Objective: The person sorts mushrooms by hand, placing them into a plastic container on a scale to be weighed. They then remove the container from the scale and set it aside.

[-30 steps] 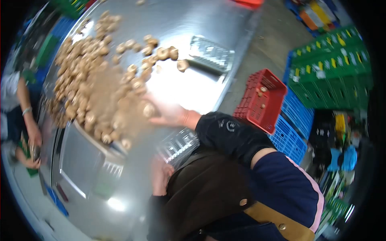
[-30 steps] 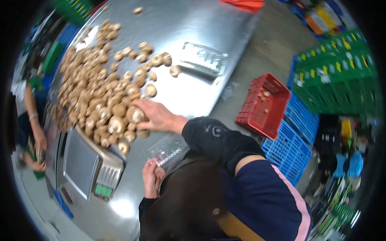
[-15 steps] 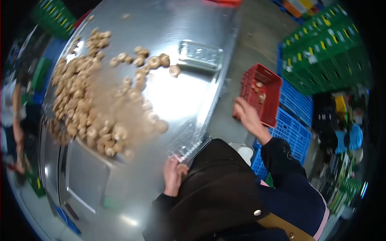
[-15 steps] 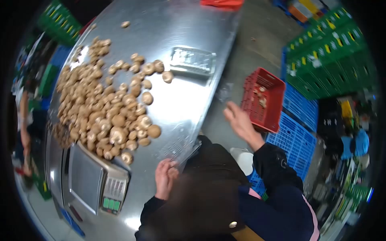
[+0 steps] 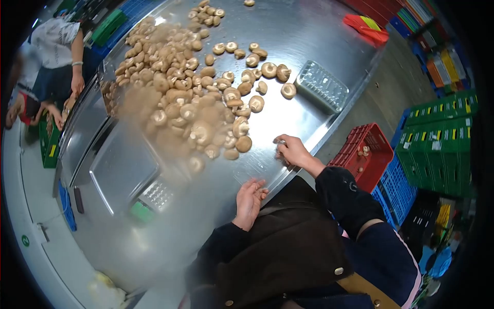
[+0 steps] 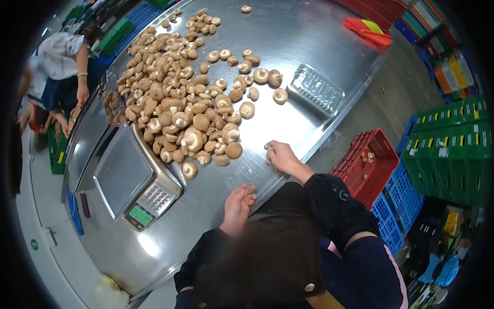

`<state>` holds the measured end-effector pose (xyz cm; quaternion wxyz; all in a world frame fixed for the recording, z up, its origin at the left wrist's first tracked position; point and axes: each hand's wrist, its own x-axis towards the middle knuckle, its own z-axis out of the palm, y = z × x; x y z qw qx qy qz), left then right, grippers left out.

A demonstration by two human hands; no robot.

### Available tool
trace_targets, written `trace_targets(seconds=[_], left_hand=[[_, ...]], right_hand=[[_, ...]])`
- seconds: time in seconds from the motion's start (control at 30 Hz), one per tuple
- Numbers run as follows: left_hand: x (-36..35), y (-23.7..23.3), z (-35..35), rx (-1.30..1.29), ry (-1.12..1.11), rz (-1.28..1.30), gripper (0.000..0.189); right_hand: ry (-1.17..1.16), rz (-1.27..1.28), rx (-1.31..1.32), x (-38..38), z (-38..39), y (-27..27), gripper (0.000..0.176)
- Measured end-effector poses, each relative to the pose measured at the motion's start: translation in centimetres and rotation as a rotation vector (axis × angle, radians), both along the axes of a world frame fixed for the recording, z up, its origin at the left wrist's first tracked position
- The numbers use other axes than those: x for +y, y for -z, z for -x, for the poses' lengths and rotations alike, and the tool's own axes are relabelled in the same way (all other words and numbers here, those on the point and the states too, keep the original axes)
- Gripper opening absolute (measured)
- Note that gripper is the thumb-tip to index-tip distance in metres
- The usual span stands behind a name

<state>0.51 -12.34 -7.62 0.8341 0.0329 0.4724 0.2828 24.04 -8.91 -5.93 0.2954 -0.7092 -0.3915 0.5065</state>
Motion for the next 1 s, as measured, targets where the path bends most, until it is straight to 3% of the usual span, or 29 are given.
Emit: trace_targets(seconds=[0.2, 0.3, 0.33, 0.5, 0.63, 1.0], left_hand=[[3.8, 0.5, 1.0, 0.148, -0.213, -0.108, 0.048], [8.9, 1.2, 2.8, 0.283, -0.259, -0.231, 0.039], [10.9, 1.6, 3.8, 0.335, -0.239, -0.31, 0.038], [16.4, 3.9, 6.2, 0.497, -0.285, -0.347, 0.031], [15.0, 3.8, 5.4, 0.543, -0.334, -0.413, 0.032], [10.7, 2.3, 3.4, 0.443, -0.337, -0.488, 0.039]], right_hand=[[-0.052, -0.076, 0.026, 5.4, 2.9, 0.2, 0.027], [0.01, -0.162, 0.04, 9.1, 5.5, 2.6, 0.027], [0.025, -0.296, -0.001, 10.5, 6.7, 3.8, 0.024], [-0.007, -0.077, 0.256, 15.1, 9.1, 1.8, 0.033], [-0.053, -0.029, 0.628, 14.5, 6.9, 4.1, 0.042], [0.005, -0.135, 0.52, 8.9, 5.1, 2.7, 0.037]])
